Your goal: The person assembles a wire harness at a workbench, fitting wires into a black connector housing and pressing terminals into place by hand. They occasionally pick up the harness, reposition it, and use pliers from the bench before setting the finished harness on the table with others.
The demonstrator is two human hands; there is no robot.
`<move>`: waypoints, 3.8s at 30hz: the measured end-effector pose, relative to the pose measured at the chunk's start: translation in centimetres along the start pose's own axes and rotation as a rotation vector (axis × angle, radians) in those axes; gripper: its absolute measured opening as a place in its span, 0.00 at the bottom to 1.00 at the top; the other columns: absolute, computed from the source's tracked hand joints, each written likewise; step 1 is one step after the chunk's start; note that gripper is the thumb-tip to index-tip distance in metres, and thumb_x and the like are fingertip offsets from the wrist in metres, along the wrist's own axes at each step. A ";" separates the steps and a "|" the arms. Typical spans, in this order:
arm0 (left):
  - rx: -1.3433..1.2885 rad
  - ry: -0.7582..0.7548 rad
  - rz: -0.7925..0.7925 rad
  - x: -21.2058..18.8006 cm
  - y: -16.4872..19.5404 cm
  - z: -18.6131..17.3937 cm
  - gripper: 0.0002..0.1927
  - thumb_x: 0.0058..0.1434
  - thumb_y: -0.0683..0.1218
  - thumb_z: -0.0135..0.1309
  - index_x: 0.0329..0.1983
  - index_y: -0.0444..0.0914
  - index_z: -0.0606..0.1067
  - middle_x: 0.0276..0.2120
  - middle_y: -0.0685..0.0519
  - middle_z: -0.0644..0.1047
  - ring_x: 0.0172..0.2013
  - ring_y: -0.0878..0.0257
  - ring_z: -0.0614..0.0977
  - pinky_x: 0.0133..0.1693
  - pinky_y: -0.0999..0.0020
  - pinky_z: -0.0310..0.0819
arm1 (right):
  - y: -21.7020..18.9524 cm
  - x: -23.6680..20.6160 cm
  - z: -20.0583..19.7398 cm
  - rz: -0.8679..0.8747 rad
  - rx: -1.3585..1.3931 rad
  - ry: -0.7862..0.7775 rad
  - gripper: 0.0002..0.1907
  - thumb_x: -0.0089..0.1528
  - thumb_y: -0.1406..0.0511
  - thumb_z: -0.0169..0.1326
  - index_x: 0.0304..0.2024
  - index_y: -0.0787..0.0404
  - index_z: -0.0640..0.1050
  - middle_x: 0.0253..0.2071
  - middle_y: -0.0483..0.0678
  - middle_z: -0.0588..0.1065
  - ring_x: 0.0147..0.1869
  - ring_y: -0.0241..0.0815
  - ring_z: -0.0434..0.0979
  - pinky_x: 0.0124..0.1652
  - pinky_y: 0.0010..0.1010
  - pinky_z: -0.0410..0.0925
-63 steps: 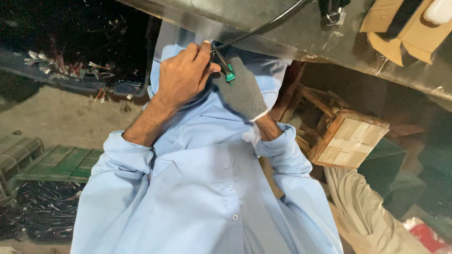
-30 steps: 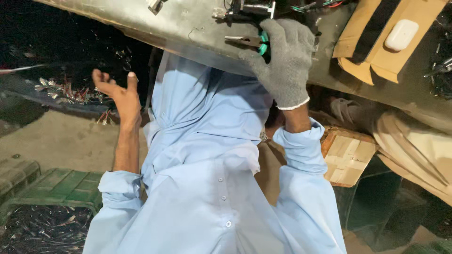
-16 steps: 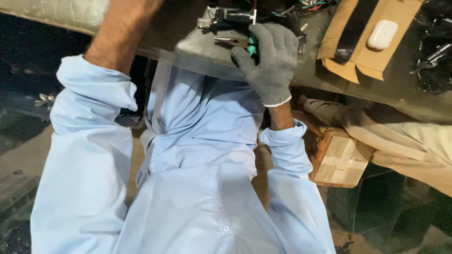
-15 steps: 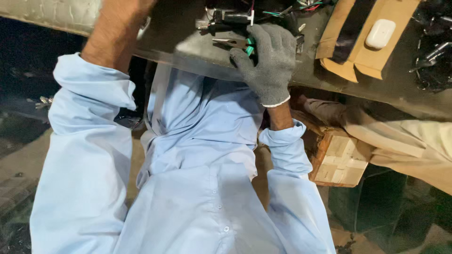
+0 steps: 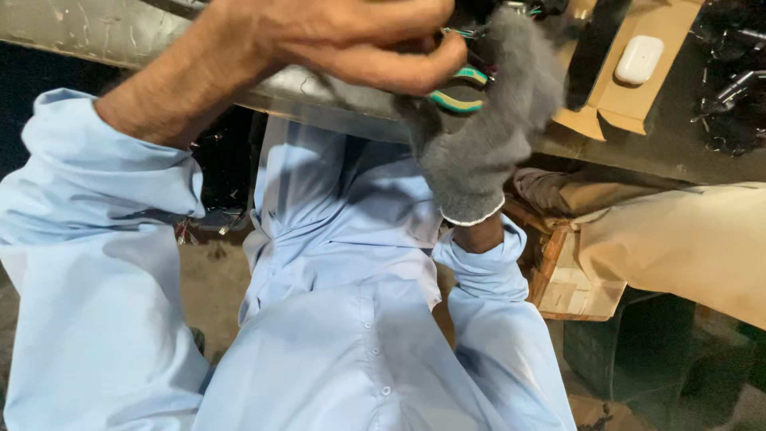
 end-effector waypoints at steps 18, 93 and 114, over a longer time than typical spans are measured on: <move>-1.017 0.692 -1.183 -7.1 13.9 -1.1 0.16 0.67 0.41 0.67 0.43 0.36 0.69 0.28 0.53 0.74 0.25 0.74 0.70 0.29 0.78 0.63 | 0.3 -5.0 -1.5 0.209 0.295 -0.701 0.07 0.69 0.65 0.55 0.48 0.62 0.77 0.34 0.51 0.77 0.37 0.47 0.80 0.40 0.33 0.72; -1.570 0.384 -1.365 -7.2 22.7 8.2 0.16 0.74 0.47 0.51 0.59 0.34 0.68 0.47 0.54 0.73 0.47 0.68 0.73 0.52 0.69 0.69 | 1.8 -11.7 2.0 0.584 0.450 -0.338 0.12 0.55 0.70 0.69 0.39 0.64 0.81 0.40 0.46 0.77 0.42 0.37 0.79 0.43 0.28 0.73; -1.603 0.195 -1.387 -7.2 22.5 9.6 0.17 0.74 0.44 0.50 0.62 0.37 0.63 0.43 0.54 0.71 0.43 0.66 0.70 0.48 0.67 0.67 | 4.9 -13.5 3.6 0.831 0.457 -0.422 0.12 0.58 0.69 0.65 0.42 0.63 0.77 0.34 0.43 0.79 0.38 0.30 0.77 0.39 0.24 0.72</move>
Point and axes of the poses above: each hand's wrist, its own x-axis towards the middle knuckle, its own z-axis out of the palm, y = z × x, the point moved 1 cm from there along x, towards the middle knuckle
